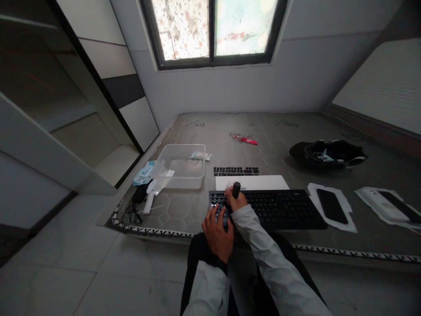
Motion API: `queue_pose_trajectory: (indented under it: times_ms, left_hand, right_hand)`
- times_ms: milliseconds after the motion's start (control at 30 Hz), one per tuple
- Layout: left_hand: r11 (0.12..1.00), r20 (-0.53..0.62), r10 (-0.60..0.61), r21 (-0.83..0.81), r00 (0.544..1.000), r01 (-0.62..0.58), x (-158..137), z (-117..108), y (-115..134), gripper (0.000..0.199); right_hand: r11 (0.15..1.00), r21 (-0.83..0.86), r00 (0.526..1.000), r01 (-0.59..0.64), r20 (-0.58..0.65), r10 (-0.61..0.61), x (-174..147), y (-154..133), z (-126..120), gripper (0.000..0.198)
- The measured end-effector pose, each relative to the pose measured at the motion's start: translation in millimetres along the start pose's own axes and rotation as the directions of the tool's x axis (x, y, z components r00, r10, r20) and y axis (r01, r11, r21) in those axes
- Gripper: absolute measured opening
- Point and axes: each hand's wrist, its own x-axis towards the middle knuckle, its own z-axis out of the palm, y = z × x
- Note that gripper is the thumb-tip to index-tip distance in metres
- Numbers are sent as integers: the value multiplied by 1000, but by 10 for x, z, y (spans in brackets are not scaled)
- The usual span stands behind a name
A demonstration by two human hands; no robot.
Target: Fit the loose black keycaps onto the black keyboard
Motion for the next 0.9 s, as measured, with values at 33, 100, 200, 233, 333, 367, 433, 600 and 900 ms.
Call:
queue_pose_trajectory:
  times_ms: [33,100,200,233,333,367,433,600,900]
  left_hand:
    - [1000,1,9,4,1000,-9,2,3,-8,38]
    - [1000,4,23,15,1000,-23,10,5,-20,38]
    - [998,10,39,48,999,-39,33,0,-14,38]
    - [997,10,47,62,999,-47,43,0,-5,38]
    - [992,25,92,79,995,-94,74,13,26,40]
    - [991,36,107,76,994,-110,84,21,35,41]
    - [990,55,121,64,991,-125,103,36,45,41]
    - [993,80,103,49,991,-107,182,8,13,37]
    - [980,192,182,41,964,-194,386,-108,-46,28]
  right_hand:
    - [1000,-4,1000,0,-23,0,4,8,5,49]
    - [1000,4,999,-8,-53,9,18,21,3,49]
    - [1000,18,997,-14,-79,15,42,27,-18,48]
    - [1000,18,996,-11,-86,12,46,23,-24,48]
    - [1000,11,996,-3,-89,4,38,-12,-28,49]
    - [1000,15,997,2,-81,-1,27,-29,-24,49]
    - [999,40,998,16,-53,-14,-5,-62,-10,50]
    - [996,57,998,65,13,-66,-94,-92,52,51]
    - [978,210,994,13,100,-34,-108,-19,30,57]
